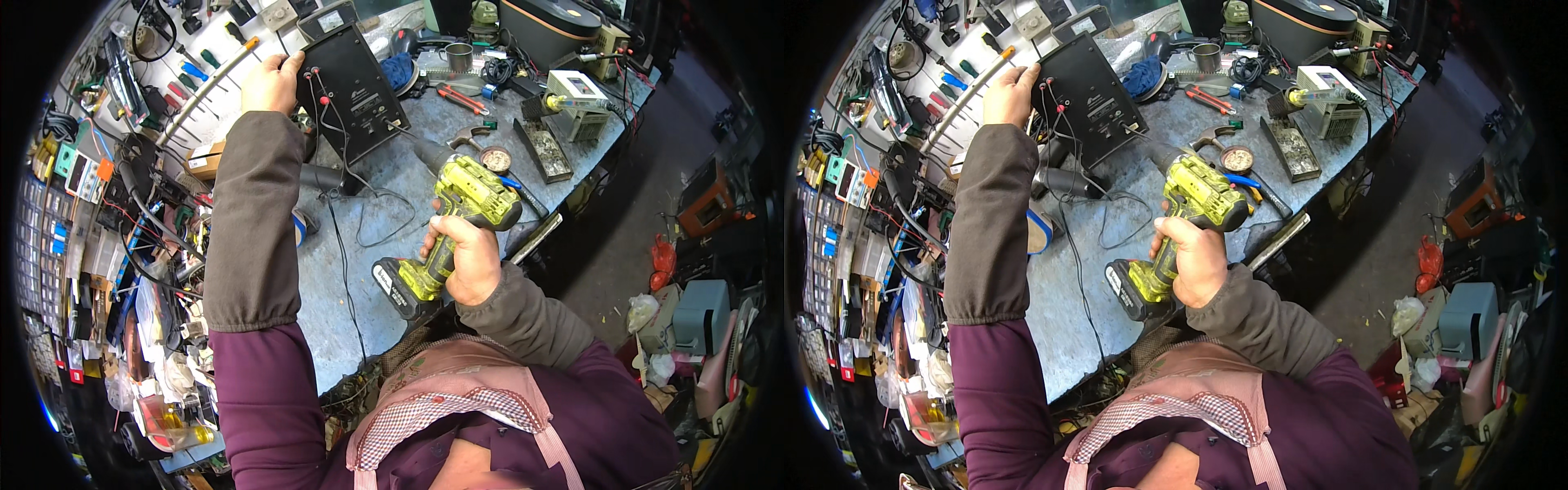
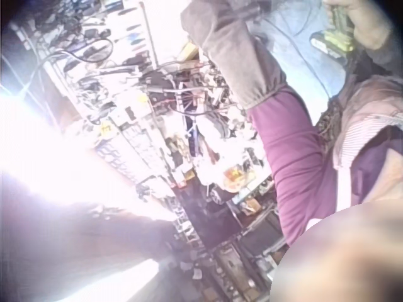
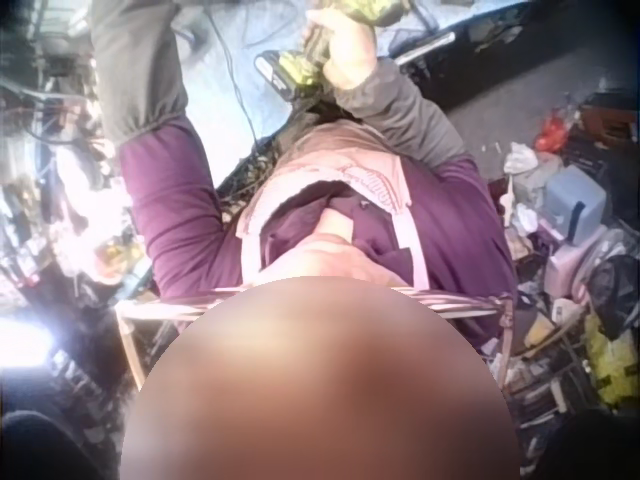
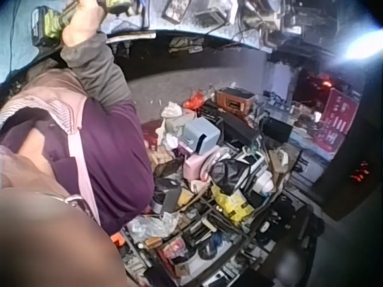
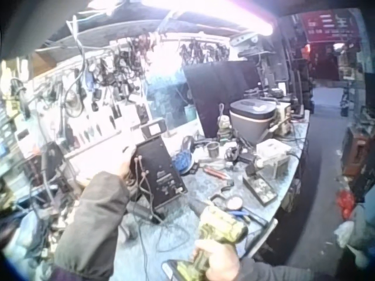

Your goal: The person connects audio cables to a black electronic device, then uses a cordless drill to drive screws into the device's casing. They handle a plastic container of small parts and various tools on a cluttered workbench.

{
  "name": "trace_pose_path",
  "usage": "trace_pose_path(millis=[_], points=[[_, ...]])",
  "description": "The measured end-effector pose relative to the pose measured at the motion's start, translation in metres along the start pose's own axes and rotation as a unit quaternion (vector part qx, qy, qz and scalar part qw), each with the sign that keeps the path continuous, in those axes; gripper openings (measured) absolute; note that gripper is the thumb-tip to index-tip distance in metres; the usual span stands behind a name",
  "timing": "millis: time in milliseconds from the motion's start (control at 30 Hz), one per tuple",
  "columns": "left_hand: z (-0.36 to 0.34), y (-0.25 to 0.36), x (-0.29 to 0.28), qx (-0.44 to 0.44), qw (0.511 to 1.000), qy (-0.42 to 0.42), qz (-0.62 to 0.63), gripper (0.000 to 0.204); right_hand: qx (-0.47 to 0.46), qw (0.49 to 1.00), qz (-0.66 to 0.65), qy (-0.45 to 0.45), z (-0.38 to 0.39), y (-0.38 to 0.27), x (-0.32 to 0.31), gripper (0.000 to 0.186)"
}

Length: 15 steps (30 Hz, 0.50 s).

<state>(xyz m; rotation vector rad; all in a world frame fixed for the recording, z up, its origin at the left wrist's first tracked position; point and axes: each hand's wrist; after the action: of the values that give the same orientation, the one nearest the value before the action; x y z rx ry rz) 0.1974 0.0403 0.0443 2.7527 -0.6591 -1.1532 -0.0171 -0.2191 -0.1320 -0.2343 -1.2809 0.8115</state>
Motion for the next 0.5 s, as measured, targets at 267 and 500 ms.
trace_pose_path(millis=[267, 500], points=[[-0.008, -0.012, 0.002, 0.003, 1.000, 0.007, 0.016, 0.054, -0.005, 1.000, 0.007, -0.002, -0.010, -0.008, 0.000, 0.035], [-0.012, -0.012, 0.000, -0.020, 1.000, -0.009, 0.016, 0.058, -0.024, 0.999, 0.032, -0.006, -0.011, -0.010, 0.001, 0.038]])
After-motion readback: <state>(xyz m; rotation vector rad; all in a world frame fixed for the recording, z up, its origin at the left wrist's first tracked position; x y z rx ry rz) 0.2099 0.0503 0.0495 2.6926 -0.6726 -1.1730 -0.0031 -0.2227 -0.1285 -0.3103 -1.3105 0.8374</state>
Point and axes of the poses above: each hand's wrist, its own z-axis away from the middle knuckle, its own x-axis out of the palm, y = z × x, and after that the axes turned 15 degrees about x, right-handed
